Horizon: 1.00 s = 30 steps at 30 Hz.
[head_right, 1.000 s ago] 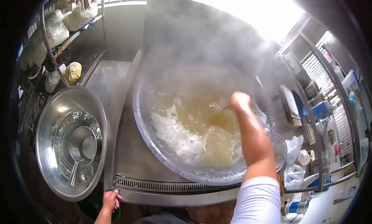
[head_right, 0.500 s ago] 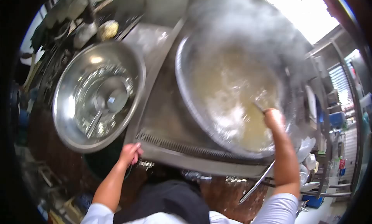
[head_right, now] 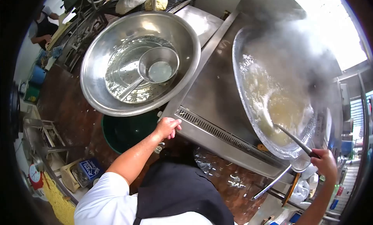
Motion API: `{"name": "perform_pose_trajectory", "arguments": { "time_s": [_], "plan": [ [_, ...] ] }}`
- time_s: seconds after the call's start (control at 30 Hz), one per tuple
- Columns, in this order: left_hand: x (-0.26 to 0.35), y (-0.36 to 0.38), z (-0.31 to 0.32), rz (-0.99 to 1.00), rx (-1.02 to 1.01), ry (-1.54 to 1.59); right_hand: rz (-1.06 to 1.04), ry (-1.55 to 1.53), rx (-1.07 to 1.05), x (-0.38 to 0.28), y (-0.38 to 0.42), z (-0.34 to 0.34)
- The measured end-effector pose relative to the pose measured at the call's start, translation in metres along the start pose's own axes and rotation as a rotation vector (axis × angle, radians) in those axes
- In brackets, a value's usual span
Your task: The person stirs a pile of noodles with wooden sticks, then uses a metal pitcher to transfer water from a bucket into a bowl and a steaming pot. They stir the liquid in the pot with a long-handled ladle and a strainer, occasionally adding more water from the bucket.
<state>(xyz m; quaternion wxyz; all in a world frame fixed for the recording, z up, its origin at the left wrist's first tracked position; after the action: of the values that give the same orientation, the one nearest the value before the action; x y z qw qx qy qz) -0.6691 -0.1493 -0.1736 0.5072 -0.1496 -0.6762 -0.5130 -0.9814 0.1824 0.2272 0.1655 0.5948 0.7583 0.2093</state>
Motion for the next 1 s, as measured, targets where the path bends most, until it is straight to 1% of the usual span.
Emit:
{"name": "perform_pose_trajectory", "arguments": {
  "time_s": [0.07,0.13,0.17,0.2,0.23,0.27,0.3,0.33,0.4,0.5,0.53,0.6,0.67,0.77,0.87,0.97,1.0],
  "plan": [
    [0.001,-0.001,-0.001,-0.032,-0.020,-0.019,-0.040,0.014,-0.016,0.013,-0.025,0.012],
    [0.006,0.003,-0.002,-0.028,-0.029,-0.036,-0.179,0.220,-0.041,0.023,-0.061,0.022],
    [0.000,-0.001,-0.002,-0.047,-0.029,0.006,-0.293,0.406,-0.006,0.028,-0.082,0.029],
    [0.000,0.000,-0.002,-0.062,-0.026,0.006,-0.173,0.380,0.030,0.034,-0.102,0.041],
    [0.004,0.002,0.000,-0.062,0.010,0.032,-0.166,0.401,0.077,0.031,-0.117,0.052],
    [0.002,0.001,-0.001,-0.076,-0.004,0.038,-0.078,0.419,0.061,0.017,-0.120,0.060],
    [0.002,0.002,-0.001,-0.086,0.009,0.028,-0.051,0.392,0.092,0.015,-0.132,0.064],
    [0.002,0.003,-0.001,-0.102,0.025,0.020,-0.028,0.367,0.117,0.015,-0.146,0.067],
    [0.003,0.005,0.000,-0.110,0.053,0.029,-0.011,0.298,0.093,0.009,-0.178,0.071],
    [0.010,0.009,0.000,-0.169,0.063,0.008,-0.027,0.289,0.160,0.002,-0.251,0.078],
    [0.010,0.009,0.000,-0.190,0.072,-0.008,-0.025,0.276,0.188,-0.006,-0.276,0.075],
    [0.006,0.008,-0.004,-0.208,0.067,-0.023,0.051,0.355,0.199,-0.021,-0.335,0.063],
    [0.007,0.009,-0.005,-0.243,0.075,-0.027,0.103,0.258,0.241,-0.045,-0.372,0.043],
    [0.011,0.008,-0.003,-0.268,0.099,-0.033,0.135,0.188,0.274,-0.056,-0.428,0.035],
    [0.009,0.012,-0.004,-0.233,0.106,-0.028,0.161,0.206,0.309,-0.049,-0.427,0.034],
    [0.008,0.009,-0.004,-0.235,0.097,0.001,0.135,0.232,0.255,-0.033,-0.401,0.022],
    [0.009,0.009,-0.003,-0.213,0.096,0.001,0.144,0.232,0.263,-0.029,-0.379,0.017]
  ]
}}
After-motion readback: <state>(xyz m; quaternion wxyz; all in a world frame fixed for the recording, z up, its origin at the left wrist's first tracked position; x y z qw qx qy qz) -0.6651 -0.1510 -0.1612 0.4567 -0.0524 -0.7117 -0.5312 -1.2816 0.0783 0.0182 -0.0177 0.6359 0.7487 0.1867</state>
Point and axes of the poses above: each hand's wrist, its own y-axis away from the middle knuckle, its own z-axis out of the palm, x = y × z, the point moved 2 cm from there along -y, towards the middle knuckle, and after that the axes turned 4 degrees about -x, right-handed, at the moved point
